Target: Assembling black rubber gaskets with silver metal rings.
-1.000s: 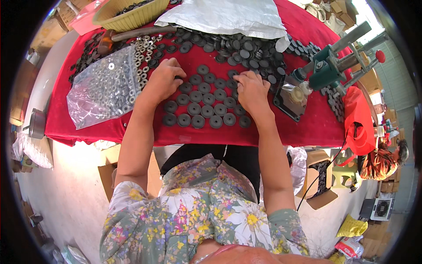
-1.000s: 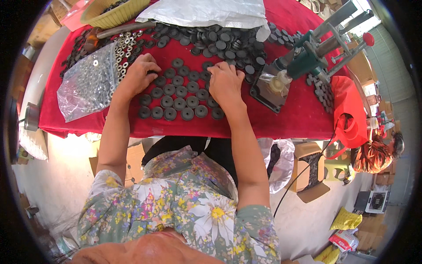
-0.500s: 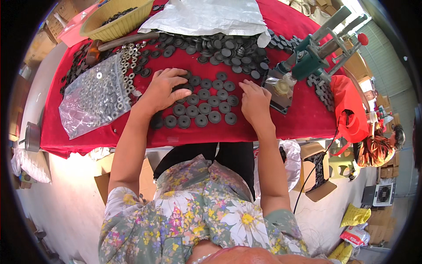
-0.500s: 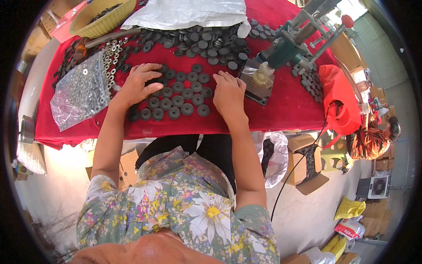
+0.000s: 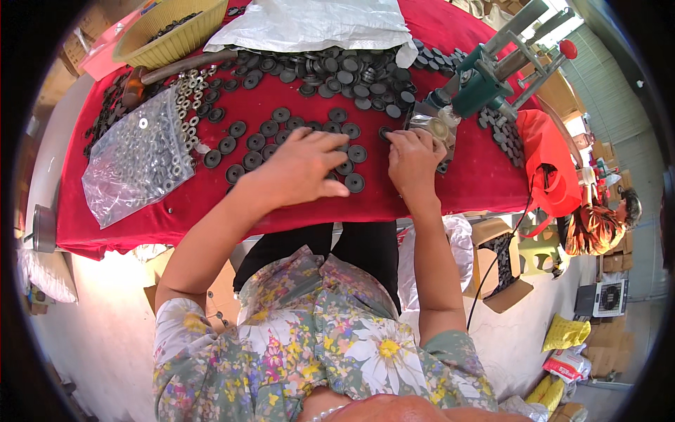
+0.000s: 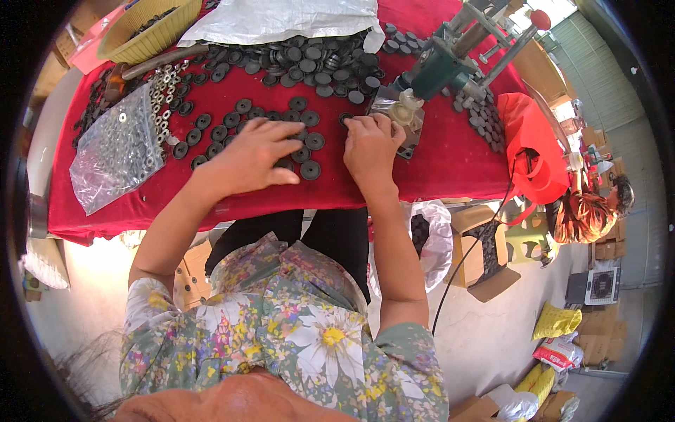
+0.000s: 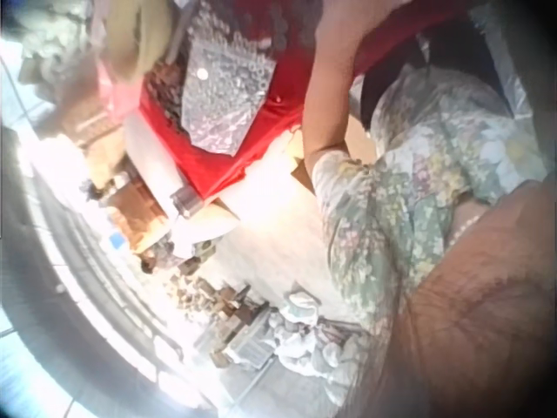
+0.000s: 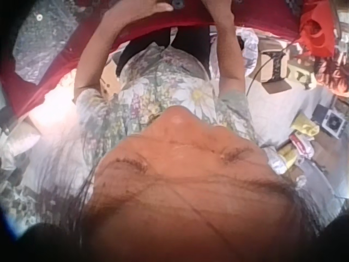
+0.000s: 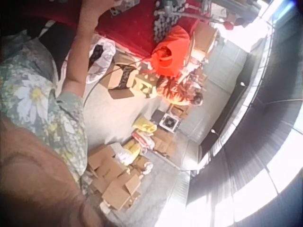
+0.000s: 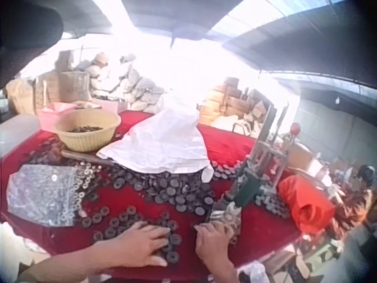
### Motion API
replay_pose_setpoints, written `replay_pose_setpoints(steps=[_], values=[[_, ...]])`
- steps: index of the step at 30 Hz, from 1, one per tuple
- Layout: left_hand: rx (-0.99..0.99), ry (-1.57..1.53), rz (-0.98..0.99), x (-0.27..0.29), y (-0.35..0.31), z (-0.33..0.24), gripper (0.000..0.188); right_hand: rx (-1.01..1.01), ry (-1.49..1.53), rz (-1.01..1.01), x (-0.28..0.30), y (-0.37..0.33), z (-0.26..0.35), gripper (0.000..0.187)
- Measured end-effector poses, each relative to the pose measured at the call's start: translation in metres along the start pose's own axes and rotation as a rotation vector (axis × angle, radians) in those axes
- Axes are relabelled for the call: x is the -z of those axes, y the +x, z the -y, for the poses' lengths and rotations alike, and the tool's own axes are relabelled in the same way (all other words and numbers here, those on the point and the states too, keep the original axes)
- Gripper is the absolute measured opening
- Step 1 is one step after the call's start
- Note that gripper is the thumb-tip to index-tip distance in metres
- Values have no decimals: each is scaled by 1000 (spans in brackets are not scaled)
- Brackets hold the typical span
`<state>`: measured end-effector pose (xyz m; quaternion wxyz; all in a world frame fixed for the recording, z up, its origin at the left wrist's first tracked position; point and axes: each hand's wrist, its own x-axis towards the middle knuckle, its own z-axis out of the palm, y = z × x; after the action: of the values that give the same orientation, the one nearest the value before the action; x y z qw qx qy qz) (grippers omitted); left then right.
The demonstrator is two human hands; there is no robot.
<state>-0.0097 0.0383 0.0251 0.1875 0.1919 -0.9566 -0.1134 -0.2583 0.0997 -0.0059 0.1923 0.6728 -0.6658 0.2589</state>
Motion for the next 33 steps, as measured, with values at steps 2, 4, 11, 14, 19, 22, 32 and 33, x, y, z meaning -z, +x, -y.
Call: replay_pose_setpoints(steps=[2,4,11,14,19,22,32,33], values=[[-73,63,18,-12,7,-8,66,25,-20,3,-2,-1,7,21],[-86,90,44,-20,12,-11,68,44,-53,5,-6,0,12,21],[-136,116,149,-26,24,-3,67,111,-274,-36,-21,24,-9,21],[-155,107,115,-31,18,6,66,73,-337,44,-18,41,-9,20],[-139,54,55,-34,11,7,66,110,-90,-11,-35,60,3,18],[-117,38,77,-33,11,4,66,79,-30,-28,-47,76,8,16],[-96,-17,105,-33,8,2,69,66,12,-1,-69,104,4,11],[-92,-19,115,-31,8,1,69,50,26,-15,-70,103,1,10]])
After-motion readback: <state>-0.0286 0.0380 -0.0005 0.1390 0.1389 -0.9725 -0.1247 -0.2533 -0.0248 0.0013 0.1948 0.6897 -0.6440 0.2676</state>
